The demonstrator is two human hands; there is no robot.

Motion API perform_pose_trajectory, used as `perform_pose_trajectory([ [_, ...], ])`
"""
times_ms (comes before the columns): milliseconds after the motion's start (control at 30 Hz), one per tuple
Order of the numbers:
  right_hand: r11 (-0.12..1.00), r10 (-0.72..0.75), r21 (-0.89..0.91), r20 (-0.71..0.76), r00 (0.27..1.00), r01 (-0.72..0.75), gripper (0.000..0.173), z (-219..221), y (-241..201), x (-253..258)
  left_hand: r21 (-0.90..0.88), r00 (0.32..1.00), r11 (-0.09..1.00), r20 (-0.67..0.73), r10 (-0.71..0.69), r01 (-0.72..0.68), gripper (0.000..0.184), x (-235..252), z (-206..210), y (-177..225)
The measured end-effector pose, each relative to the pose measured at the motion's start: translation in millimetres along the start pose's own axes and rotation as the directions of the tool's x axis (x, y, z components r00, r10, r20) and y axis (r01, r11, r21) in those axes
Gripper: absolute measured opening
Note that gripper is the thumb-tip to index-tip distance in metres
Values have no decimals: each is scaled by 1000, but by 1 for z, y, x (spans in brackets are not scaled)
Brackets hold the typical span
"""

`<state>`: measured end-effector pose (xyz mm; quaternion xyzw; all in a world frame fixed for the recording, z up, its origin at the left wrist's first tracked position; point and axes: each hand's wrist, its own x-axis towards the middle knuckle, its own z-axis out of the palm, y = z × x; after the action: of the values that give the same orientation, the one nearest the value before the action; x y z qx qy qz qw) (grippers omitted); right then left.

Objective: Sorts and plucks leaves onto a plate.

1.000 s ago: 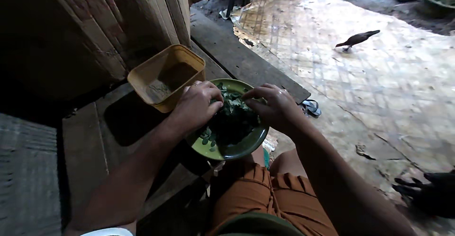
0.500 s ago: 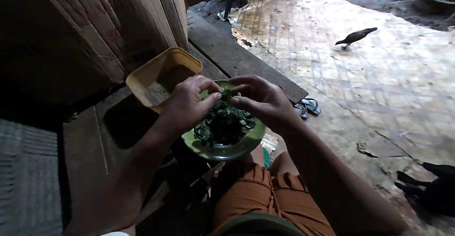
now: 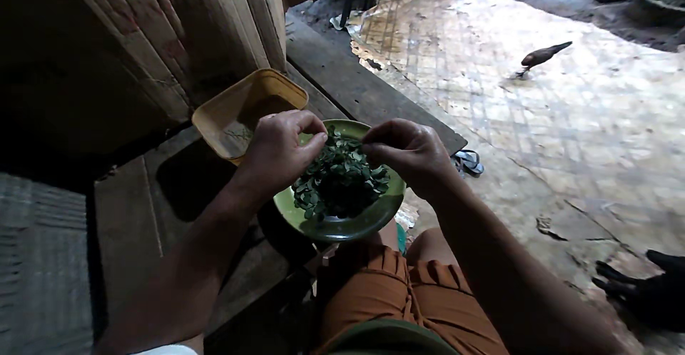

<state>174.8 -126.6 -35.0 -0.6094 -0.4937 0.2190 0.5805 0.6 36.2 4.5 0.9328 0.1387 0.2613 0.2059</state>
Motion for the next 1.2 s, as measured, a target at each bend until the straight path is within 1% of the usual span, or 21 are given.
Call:
perform_pose_trajectory([
  [33, 999, -4, -38, 8, 1000, 4, 10, -1, -1, 1, 15, 1000, 1000, -6, -13, 13, 15, 0, -2, 0],
  [100, 985, 4, -173, 58, 998, 6, 11, 0, -5, 2, 41, 1000, 999, -11, -29, 30, 15, 1, -4, 0],
  [167, 963, 49, -269, 141, 989, -10, 20, 0, -13, 4, 59, 999, 998, 1, -34, 34, 15, 1, -4, 1],
  [200, 959, 64, -283, 157, 985, -17, 22, 0, -16, 4, 70, 1000, 997, 3, -30, 29, 15, 1, -4, 0],
  [233, 960, 61, -280, 151, 987, -17, 23, -1, -17, 5, 80, 1000, 997, 2, -19, 19, 15, 1, -3, -1],
  [300, 966, 24, -258, 86, 996, -1, 20, -3, -16, 7, 98, 1000, 995, 3, -1, 1, 16, 1, -2, -3],
  [367, 969, -33, -246, 3, 999, 33, 15, -2, -14, 8, 108, 1000, 994, 10, 11, -12, 16, 1, -1, -3],
  [433, 956, -108, -279, -33, 994, 95, 15, 2, -14, 9, 107, 1000, 994, 19, 23, -25, 16, 1, 1, -1],
  [500, 916, -176, -364, 4, 984, 166, 19, 8, -14, 9, 102, 999, 994, 22, 40, -42, 16, -1, 2, 1],
  [567, 875, -226, -433, 31, 974, 217, 15, 16, -13, 10, 99, 998, 994, 22, 54, -56, 16, -2, 4, 2],
  [633, 856, -234, -468, 33, 972, 222, 11, 20, -12, 11, 95, 997, 993, 27, 66, -68, 15, -2, 5, 2],
  [833, 826, -222, -518, 65, 973, 223, 16, 15, -7, 10, 99, 995, 992, 64, 79, -85, 18, -2, 7, 1],
  [900, 857, -193, -480, 40, 980, 188, 17, 10, -6, 8, 123, 995, 989, 55, 78, -84, 17, -1, 5, -2],
  [933, 892, -174, -420, 23, 985, 167, 17, 7, -5, 7, 134, 995, 987, 59, 79, -86, 17, -2, 5, -3],
  [967, 935, -136, -330, 7, 991, 131, 15, 5, -2, 7, 131, 994, 987, 66, 81, -89, 17, -2, 5, -4],
  [1033, 998, -20, -52, -15, 1000, 19, 10, 4, -1, 7, 72, 990, 990, 89, 112, -119, 22, -2, 7, -1],
  [1100, 980, 69, 186, 11, 998, -70, 7, 5, 0, 6, -15, 981, 982, 46, 190, -190, 30, -2, 12, 2],
  [1133, 962, 90, 257, 25, 996, -94, 8, 6, 1, 5, -43, 974, 974, 15, 225, -225, 31, -2, 14, 4],
  [1200, 934, 116, 336, 36, 993, -122, 8, 8, 0, 4, -33, 959, 959, -47, 278, -280, 26, -3, 16, 8],
])
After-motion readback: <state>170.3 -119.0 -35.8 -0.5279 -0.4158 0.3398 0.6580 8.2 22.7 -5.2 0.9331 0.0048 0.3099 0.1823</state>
